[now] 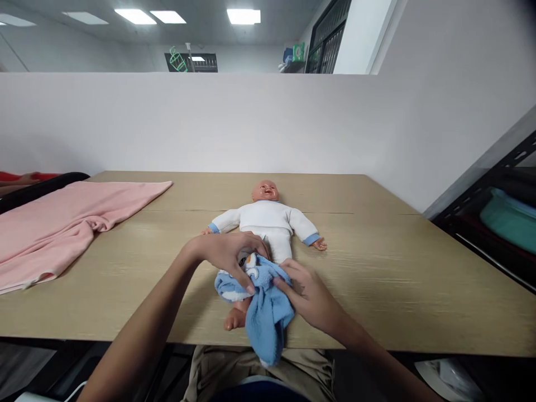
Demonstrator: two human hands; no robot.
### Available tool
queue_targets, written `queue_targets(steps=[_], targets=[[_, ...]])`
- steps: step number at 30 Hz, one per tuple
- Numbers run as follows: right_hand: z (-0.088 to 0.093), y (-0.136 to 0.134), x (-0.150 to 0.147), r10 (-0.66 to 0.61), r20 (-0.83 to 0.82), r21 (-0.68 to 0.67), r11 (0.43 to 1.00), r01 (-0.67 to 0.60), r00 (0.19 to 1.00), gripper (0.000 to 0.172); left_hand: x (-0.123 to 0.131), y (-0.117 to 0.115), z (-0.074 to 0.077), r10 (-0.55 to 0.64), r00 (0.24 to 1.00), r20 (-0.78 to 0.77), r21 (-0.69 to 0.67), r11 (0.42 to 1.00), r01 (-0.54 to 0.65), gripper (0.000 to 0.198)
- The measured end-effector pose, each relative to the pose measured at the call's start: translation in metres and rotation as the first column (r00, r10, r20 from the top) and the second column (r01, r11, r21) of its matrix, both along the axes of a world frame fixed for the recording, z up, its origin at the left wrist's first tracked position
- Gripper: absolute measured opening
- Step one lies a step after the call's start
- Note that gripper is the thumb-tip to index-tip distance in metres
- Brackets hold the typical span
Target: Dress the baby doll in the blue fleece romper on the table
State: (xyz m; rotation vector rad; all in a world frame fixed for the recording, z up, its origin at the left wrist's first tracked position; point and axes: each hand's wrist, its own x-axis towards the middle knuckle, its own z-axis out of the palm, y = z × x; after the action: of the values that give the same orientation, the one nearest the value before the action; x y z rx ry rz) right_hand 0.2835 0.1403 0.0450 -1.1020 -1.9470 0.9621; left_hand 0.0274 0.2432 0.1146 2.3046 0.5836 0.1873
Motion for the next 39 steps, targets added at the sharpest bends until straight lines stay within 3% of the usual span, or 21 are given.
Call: queue_targets(steps=[1,3,6,9,12,14,17,20,24,27,30,34,37,39], targets=[[-0.002,0.004,0.003,-0.034,0.007,0.047,0.998,0.034,0.999,0.036,0.01,0.006,-0.002,-0.039,0.999,-0.022,-0.043,0.998,0.038,0.052],[-0.009,0.014,0.01,-0.083,-0.039,0.007,0.997,0.083,0.996,0.039,0.025,0.016,-0.009,-0.069,0.997,-0.017,-0.121,0.99,0.067,0.039],[-0.015,0.03,0.028,-0.126,-0.176,-0.249,0.965,0.08,0.976,0.053,0.038,0.027,-0.02,-0.041,0.996,0.085,-0.229,0.972,0.059,0.033],[-0.008,0.048,0.048,0.039,-0.193,-0.479,0.869,-0.128,0.981,0.064,0.045,0.032,-0.026,-0.01,0.985,0.175,-0.329,0.942,0.068,0.033],[0.007,0.066,0.063,0.319,-0.129,-0.557,0.76,-0.334,0.939,0.061,0.048,0.031,-0.029,-0.061,0.985,0.16,-0.415,0.901,0.123,0.043],[0.016,0.077,0.067,0.413,-0.058,-0.529,0.76,-0.378,0.909,0.06,0.049,0.03,-0.03,-0.073,0.991,0.115,-0.423,0.899,0.115,0.056],[0.016,0.087,0.068,0.456,0.026,-0.506,0.773,-0.381,0.89,0.053,0.051,0.028,-0.033,-0.045,0.998,0.042,-0.408,0.911,0.058,0.067],[0.005,0.088,0.068,0.496,-0.075,-0.494,0.735,-0.464,0.865,0.044,0.052,0.028,-0.035,-0.031,0.999,-0.005,-0.462,0.887,0.026,0.067],[-0.007,0.077,0.071,0.384,-0.324,-0.513,0.696,-0.502,0.865,0.051,0.05,0.033,-0.042,-0.005,0.999,0.038,-0.589,0.808,0.027,0.05],[-0.007,0.067,0.073,0.274,-0.363,-0.566,0.695,-0.444,0.891,0.055,0.046,0.039,-0.051,-0.036,0.991,0.132,-0.682,0.722,0.117,0.041],[-0.003,0.062,0.072,0.274,-0.39,-0.601,0.647,-0.469,0.879,0.059,0.043,0.041,-0.059,0.032,0.984,0.177,-0.674,0.732,0.097,0.049],[-0.003,0.058,0.068,0.335,-0.5,-0.574,0.562,-0.595,0.799,0.072,0.044,0.038,-0.059,0.133,0.978,0.163,-0.707,0.707,0.022,0.052],[-0.015,0.057,0.063,0.256,-0.56,-0.531,0.619,-0.579,0.788,0.068,0.046,0.035,-0.06,0.12,0.979,0.167,-0.75,0.66,0.047,0.051],[-0.024,0.057,0.06,0.171,-0.631,-0.512,0.641,-0.572,0.757,0.07,0.045,0.033,-0.062,0.107,0.975,0.194,-0.807,0.582,0.097,0.061]])
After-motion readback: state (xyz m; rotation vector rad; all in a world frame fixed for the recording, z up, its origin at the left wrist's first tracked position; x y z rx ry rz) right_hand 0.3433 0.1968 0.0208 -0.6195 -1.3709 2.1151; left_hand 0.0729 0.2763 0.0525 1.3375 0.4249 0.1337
